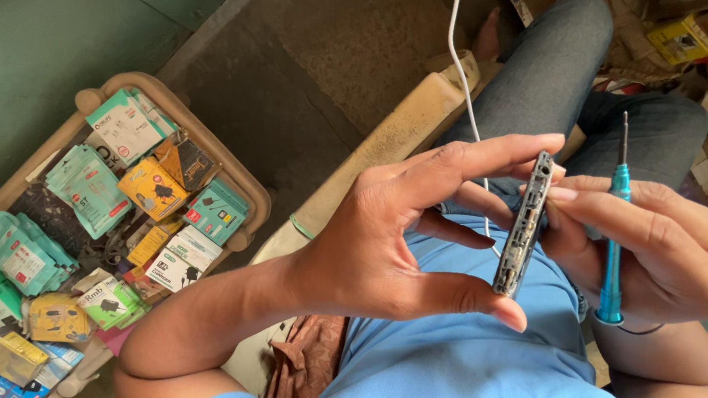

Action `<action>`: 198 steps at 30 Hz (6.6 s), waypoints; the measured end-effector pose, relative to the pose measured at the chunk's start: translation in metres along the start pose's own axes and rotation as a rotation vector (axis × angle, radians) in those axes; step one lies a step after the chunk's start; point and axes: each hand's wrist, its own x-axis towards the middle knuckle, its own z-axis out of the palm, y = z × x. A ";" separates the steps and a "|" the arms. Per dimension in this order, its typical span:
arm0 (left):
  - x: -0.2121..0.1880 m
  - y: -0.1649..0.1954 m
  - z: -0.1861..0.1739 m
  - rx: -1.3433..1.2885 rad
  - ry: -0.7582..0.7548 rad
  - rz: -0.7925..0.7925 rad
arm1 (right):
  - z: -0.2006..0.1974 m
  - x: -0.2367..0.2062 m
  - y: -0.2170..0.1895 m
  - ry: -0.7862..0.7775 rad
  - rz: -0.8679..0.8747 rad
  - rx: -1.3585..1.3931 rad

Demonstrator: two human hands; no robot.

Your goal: The person sits holding a disassembled smartphone in one hand and a small screwdriver in the other, prying and working along the phone's edges and internal frame, turning the device over to reach different sides while manipulating its internal components.

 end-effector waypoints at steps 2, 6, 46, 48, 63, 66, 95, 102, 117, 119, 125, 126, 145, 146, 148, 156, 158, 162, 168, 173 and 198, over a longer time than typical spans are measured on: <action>-0.001 -0.008 0.003 -0.006 0.001 0.000 | 0.015 -0.007 -0.001 0.003 0.009 -0.002; -0.005 -0.020 0.002 -0.004 0.001 0.004 | 0.016 -0.008 0.009 -0.003 -0.026 0.037; 0.023 -0.605 -0.361 -0.222 0.071 -0.097 | 0.569 -0.132 0.412 0.043 0.056 -0.006; 0.031 -0.591 -0.346 -0.233 0.067 -0.114 | 0.546 -0.138 0.414 0.056 0.067 0.033; 0.047 -0.556 -0.305 -0.263 0.041 -0.114 | 0.497 -0.149 0.411 0.108 0.041 0.060; 0.044 -0.556 -0.307 -0.260 0.028 -0.118 | 0.502 -0.150 0.405 0.135 0.040 0.035; 0.051 -0.554 -0.303 -0.217 0.003 -0.111 | 0.493 -0.140 0.412 0.145 -0.129 -0.147; 0.053 -0.556 -0.299 -0.261 -0.001 -0.104 | 0.486 -0.137 0.411 0.113 -0.111 -0.135; 0.050 -0.559 -0.267 -0.278 0.005 -0.082 | 0.463 -0.157 0.415 0.085 -0.193 -0.158; 0.048 -0.558 -0.264 -0.279 -0.013 -0.070 | 0.466 -0.166 0.415 0.149 -0.157 -0.050; 0.038 -0.558 -0.259 -0.293 -0.015 -0.127 | 0.467 -0.188 0.409 0.195 -0.007 0.106; 0.035 -0.560 -0.257 -0.307 -0.017 -0.130 | 0.467 -0.192 0.407 0.195 0.027 0.123; 0.011 -0.598 -0.232 -0.652 0.075 -0.146 | 0.464 -0.224 0.400 0.075 0.255 0.362; 0.012 -0.598 -0.233 -0.658 0.077 -0.145 | 0.465 -0.222 0.401 0.080 0.284 0.370; 0.011 -0.600 -0.234 -0.646 0.078 -0.141 | 0.467 -0.221 0.401 0.081 0.305 0.368; 0.014 -0.591 -0.235 -0.329 0.042 -0.204 | 0.457 -0.197 0.399 0.006 0.117 0.158; 0.014 -0.592 -0.235 -0.271 0.031 -0.148 | 0.452 -0.190 0.397 -0.026 0.072 0.074; 0.011 -0.596 -0.238 -0.207 0.009 -0.078 | 0.455 -0.187 0.388 -0.037 0.064 0.038; 0.008 -0.598 -0.240 -0.106 0.013 -0.061 | 0.456 -0.187 0.386 -0.045 0.035 0.026; 0.009 -0.598 -0.243 -0.091 0.017 -0.061 | 0.457 -0.188 0.386 -0.056 0.060 0.010; 0.014 -0.604 -0.250 -0.030 -0.011 -0.005 | 0.462 -0.188 0.407 -0.067 0.107 0.078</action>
